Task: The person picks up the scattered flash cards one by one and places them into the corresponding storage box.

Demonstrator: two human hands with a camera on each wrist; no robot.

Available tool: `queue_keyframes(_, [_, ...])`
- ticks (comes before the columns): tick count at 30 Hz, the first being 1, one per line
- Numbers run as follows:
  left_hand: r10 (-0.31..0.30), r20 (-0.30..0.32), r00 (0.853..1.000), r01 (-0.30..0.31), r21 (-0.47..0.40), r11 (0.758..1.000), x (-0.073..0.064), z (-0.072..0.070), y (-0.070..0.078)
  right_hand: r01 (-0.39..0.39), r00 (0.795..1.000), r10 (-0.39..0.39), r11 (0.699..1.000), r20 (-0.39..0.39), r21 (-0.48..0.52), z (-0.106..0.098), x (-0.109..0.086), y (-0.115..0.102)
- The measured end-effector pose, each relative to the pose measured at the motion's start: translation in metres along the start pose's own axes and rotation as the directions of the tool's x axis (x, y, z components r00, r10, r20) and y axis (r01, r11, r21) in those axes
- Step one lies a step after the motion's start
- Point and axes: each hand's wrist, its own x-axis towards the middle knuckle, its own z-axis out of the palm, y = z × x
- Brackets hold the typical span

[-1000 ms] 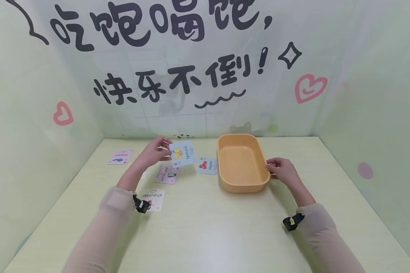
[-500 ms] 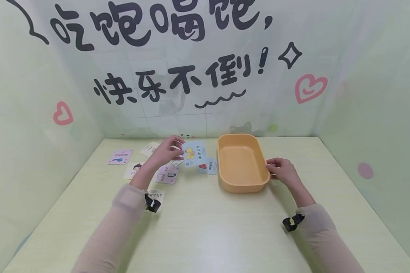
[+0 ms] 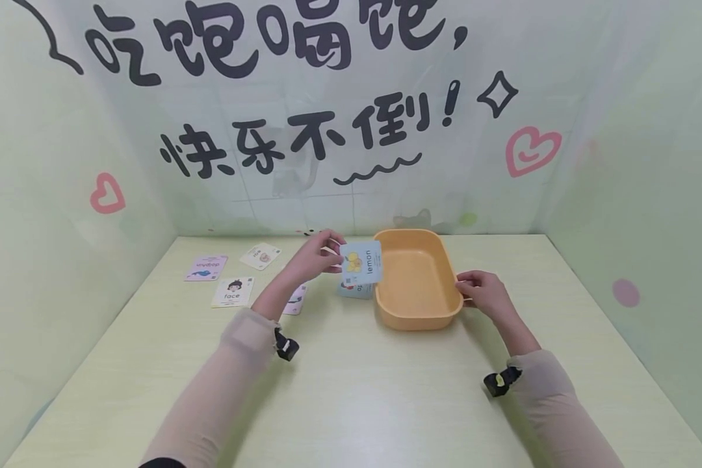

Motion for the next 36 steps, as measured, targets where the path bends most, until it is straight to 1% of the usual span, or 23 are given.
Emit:
queue_keyframes(4, [0.009, 0.017, 1.000, -0.009, 0.014, 1.000, 0.006, 0.015, 0.002, -0.006, 1.000, 0.006, 1.000, -0.007, -0.005, 0.001, 0.001, 0.002])
queue_keyframes(9, [-0.001, 0.043, 0.999, 0.000, 0.021, 1.000, 0.010, 0.032, 0.007, -0.009, 1.000, 0.009, 1.000, -0.003, 0.006, 0.004, -0.001, 0.004])
queue_keyframes(12, [0.011, 0.056, 0.998, -0.012, 0.025, 1.000, 0.012, 0.040, 0.012, 0.007, 1.000, -0.007, 1.000, -0.001, 0.013, 0.004, -0.002, 0.003])
queue_keyframes(16, [0.027, 0.078, 0.997, -0.029, 0.033, 0.999, 0.014, 0.049, 0.016, 0.020, 1.000, -0.019, 1.000, -0.006, 0.021, 0.004, -0.002, 0.001])
queue_keyframes(18, [0.025, 0.089, 0.996, -0.028, 0.031, 0.999, 0.016, 0.053, 0.017, 0.016, 1.000, -0.016, 1.000, -0.007, 0.021, 0.004, -0.002, 0.000])
queue_keyframes(29, [0.003, 0.124, 0.992, -0.010, 0.057, 0.998, 0.024, 0.074, 0.013, 0.012, 1.000, -0.012, 1.000, -0.006, 0.015, 0.003, -0.001, -0.001])
queue_keyframes(36, [0.017, 0.141, 0.990, -0.027, 0.071, 0.997, 0.028, 0.087, 0.015, 0.005, 1.000, -0.005, 1.000, -0.007, 0.001, 0.003, 0.000, -0.001])
